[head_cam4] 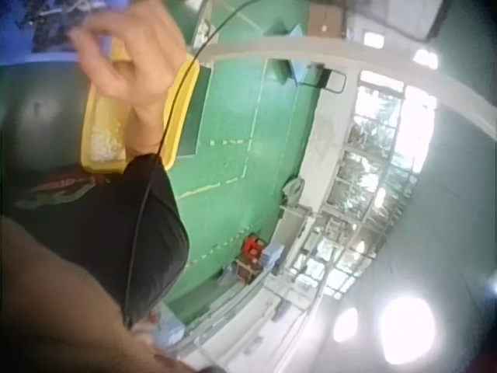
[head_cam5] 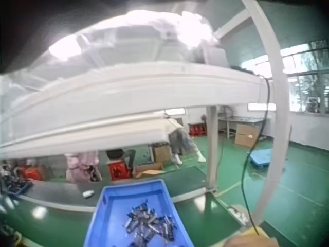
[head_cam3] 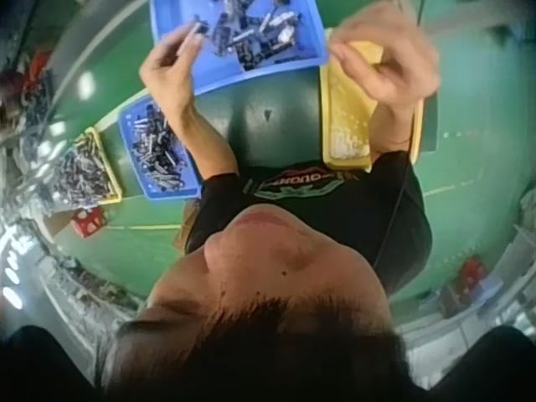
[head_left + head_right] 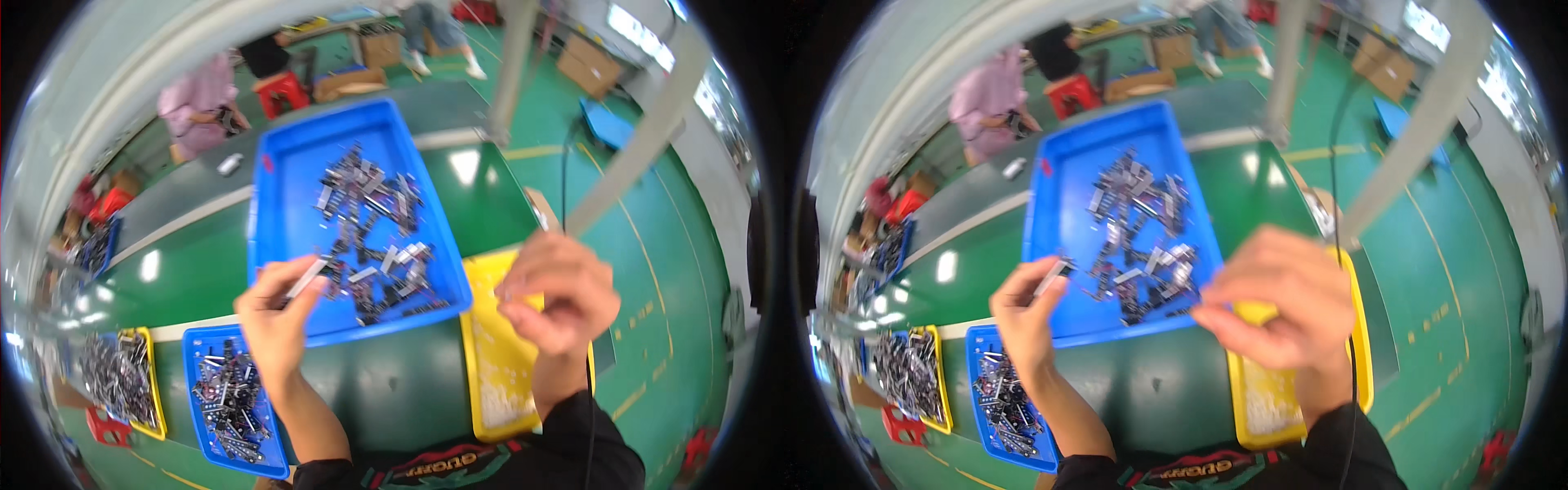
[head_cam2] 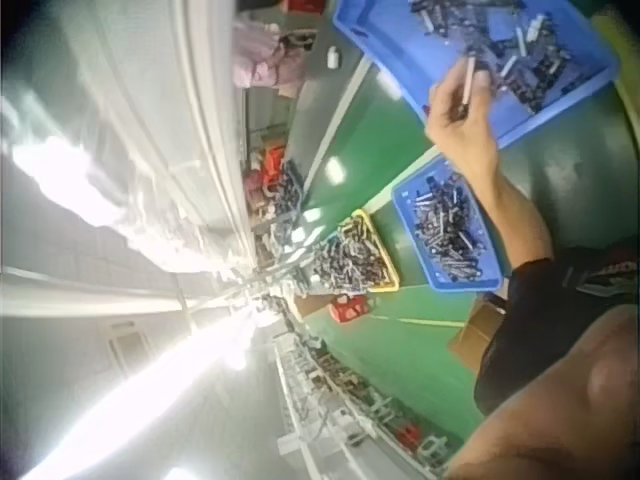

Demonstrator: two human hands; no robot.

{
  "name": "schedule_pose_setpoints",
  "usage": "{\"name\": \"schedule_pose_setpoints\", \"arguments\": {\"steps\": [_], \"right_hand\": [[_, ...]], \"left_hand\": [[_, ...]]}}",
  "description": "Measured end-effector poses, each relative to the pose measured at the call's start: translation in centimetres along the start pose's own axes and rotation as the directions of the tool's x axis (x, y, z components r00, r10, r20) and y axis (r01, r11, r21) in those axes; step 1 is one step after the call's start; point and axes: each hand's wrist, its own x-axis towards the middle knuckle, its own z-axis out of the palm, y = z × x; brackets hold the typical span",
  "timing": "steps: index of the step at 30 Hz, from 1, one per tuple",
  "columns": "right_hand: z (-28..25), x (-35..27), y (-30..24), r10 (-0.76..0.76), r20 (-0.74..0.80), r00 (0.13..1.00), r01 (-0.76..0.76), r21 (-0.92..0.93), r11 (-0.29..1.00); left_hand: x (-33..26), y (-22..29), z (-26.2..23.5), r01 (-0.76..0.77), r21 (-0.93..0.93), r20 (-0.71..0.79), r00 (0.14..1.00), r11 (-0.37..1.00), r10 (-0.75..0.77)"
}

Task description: The person repeatedly picks up small electronic modules from a blue tray and inserts white cylindrical components into them. The person handles the items one at a time, performing a repetitive assembly action throughout the clip.

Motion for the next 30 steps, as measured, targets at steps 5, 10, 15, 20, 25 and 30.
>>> {"name": "schedule_pose_setpoints", "arguments": {"steps": [5,10,15,20,25,30], "right_hand": [[-2.8,0.0,0.5,0.071,0.002,0.997,-0.071,-0.066,0.995],[-4.9,-2.0,0.0,0.129,-0.106,0.986,-0.141,-0.121,0.983],[-5.0,-0.4,0.9,0.017,-0.134,0.991,-0.02,-0.021,1.0],[-4.0,-0.2,1.3,-0.013,-0.063,0.998,0.015,0.03,0.999],[-4.9,-1.0,2.6,0.012,-0.098,0.995,-0.013,-0.017,1.0],[-5.9,-1.5,2.4,0.02,-0.15,0.988,-0.013,0.047,0.999]], "left_hand": [[-2.1,0.4,-1.7,0.003,0.298,-0.132,0.99,0.955,0.038],[-2.3,0.4,-3.0,-0.098,0.338,0.053,0.995,0.936,0.085],[-2.4,1.3,-0.2,-0.127,0.271,0.08,0.991,0.954,0.109],[-2.9,1.7,0.8,-0.183,0.132,0.176,0.972,0.974,0.158],[-3.3,2.2,1.6,-0.119,-0.055,0.196,0.972,0.991,0.127],[-3.2,2.0,3.3,-0.211,-0.025,0.144,0.967,0.977,0.212]]}}
